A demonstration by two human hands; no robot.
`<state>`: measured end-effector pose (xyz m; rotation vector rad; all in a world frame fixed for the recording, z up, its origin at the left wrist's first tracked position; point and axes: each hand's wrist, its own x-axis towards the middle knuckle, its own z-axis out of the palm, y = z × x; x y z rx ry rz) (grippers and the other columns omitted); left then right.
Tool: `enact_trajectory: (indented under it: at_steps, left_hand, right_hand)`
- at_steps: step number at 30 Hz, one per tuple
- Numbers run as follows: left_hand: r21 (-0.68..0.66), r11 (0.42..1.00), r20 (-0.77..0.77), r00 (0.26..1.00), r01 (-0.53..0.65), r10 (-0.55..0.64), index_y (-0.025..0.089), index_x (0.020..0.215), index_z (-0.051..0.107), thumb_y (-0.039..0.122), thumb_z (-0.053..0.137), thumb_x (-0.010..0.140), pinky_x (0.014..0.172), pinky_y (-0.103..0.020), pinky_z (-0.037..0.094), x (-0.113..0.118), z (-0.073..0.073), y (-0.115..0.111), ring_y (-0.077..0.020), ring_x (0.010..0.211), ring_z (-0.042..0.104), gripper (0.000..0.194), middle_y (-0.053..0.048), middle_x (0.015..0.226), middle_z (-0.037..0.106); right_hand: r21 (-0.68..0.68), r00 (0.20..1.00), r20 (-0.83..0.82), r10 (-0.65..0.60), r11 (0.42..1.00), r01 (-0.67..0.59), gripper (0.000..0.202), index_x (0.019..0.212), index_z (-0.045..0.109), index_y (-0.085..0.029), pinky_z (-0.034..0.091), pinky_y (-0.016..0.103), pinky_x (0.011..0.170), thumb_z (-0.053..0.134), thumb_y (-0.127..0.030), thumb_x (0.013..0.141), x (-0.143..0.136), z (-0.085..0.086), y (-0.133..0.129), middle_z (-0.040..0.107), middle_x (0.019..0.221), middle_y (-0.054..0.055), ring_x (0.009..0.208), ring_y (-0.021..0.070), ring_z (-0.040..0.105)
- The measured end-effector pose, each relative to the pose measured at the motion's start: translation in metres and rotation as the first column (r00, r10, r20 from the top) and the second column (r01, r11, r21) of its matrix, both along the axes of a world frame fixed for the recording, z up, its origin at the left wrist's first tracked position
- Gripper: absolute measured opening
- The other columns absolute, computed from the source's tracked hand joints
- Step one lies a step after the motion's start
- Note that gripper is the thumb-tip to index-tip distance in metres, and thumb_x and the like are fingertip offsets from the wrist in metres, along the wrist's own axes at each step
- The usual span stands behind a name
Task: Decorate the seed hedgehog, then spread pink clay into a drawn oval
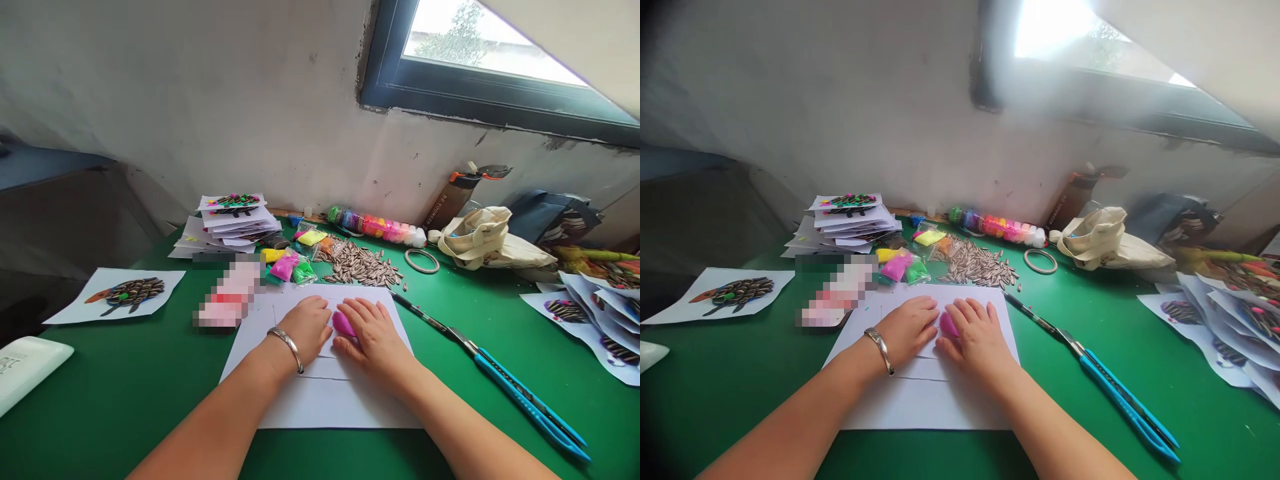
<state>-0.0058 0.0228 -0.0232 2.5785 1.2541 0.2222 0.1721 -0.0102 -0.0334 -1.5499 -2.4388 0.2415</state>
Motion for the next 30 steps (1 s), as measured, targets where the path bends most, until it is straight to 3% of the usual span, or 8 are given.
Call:
enact_trajectory:
  at_steps: [6,11,16,21,26,30]
  left_hand:
    - [-0.017,1.0,-0.004,1.0,-0.018,0.018,0.012,0.098,0.066,0.016,0.05,0.085,0.106,-0.036,0.035,-0.001,-0.001,0.002,-0.0243,0.118,0.049,0.021,-0.013,0.119,0.06]
    - [-0.01,1.0,0.009,1.0,-0.017,0.017,0.011,0.101,0.066,0.016,0.051,0.085,0.106,-0.038,0.035,-0.002,-0.005,0.003,-0.026,0.12,0.048,0.023,-0.013,0.121,0.06]
    - [-0.012,1.0,0.008,1.0,-0.026,0.026,0.011,0.103,0.065,0.017,0.051,0.085,0.106,-0.039,0.035,-0.002,-0.004,0.003,-0.0262,0.12,0.047,0.024,-0.013,0.121,0.06]
    - [0.0,1.0,0.022,1.0,-0.009,0.009,0.011,0.097,0.066,0.017,0.05,0.085,0.105,-0.039,0.037,-0.002,-0.004,0.003,-0.026,0.116,0.05,0.021,-0.013,0.116,0.061]
    - [0.037,0.999,0.061,0.998,-0.004,0.002,0.015,0.109,0.062,0.014,0.05,0.085,0.101,-0.041,0.041,-0.002,-0.006,0.002,-0.0255,0.114,0.05,0.027,-0.011,0.114,0.061]
    - [0.05,0.999,0.048,0.999,0.0,-0.002,0.016,0.107,0.064,0.013,0.046,0.087,0.101,-0.04,0.041,0.0,-0.007,0.001,-0.0256,0.115,0.05,0.027,-0.012,0.114,0.06]
  right_hand:
    - [0.023,0.999,-0.03,0.019,1.0,-0.018,0.032,0.113,0.056,-0.027,0.026,0.054,0.103,0.05,-0.044,0.087,0.0,0.003,0.0,0.051,0.129,0.006,0.12,0.0273,0.04]
    - [0.001,0.998,-0.069,0.002,1.0,-0.002,0.048,0.13,0.044,-0.025,0.022,0.053,0.106,0.051,-0.045,0.086,0.003,0.001,0.002,0.048,0.134,0.008,0.125,0.0277,0.036]
    - [-0.001,0.997,-0.069,0.021,1.0,-0.021,0.033,0.114,0.057,-0.027,0.025,0.054,0.104,0.051,-0.044,0.086,0.002,0.004,0.002,0.051,0.129,0.007,0.121,0.0276,0.041]
    - [-0.038,0.992,-0.127,-0.027,0.999,0.022,0.054,0.135,0.043,-0.022,0.028,0.05,0.106,0.05,-0.045,0.086,0.015,0.004,0.005,0.043,0.138,0.013,0.127,0.0278,0.037]
    - [0.006,0.992,-0.122,-0.038,0.999,0.039,0.044,0.126,0.054,-0.022,0.037,0.045,0.101,0.049,-0.044,0.088,0.026,0.003,0.006,0.05,0.131,0.012,0.121,0.0276,0.043]
    - [-0.002,0.994,-0.106,-0.038,0.999,0.038,0.053,0.133,0.047,-0.019,0.033,0.048,0.104,0.05,-0.045,0.087,0.028,0.001,0.008,0.05,0.133,0.012,0.124,0.0288,0.04]
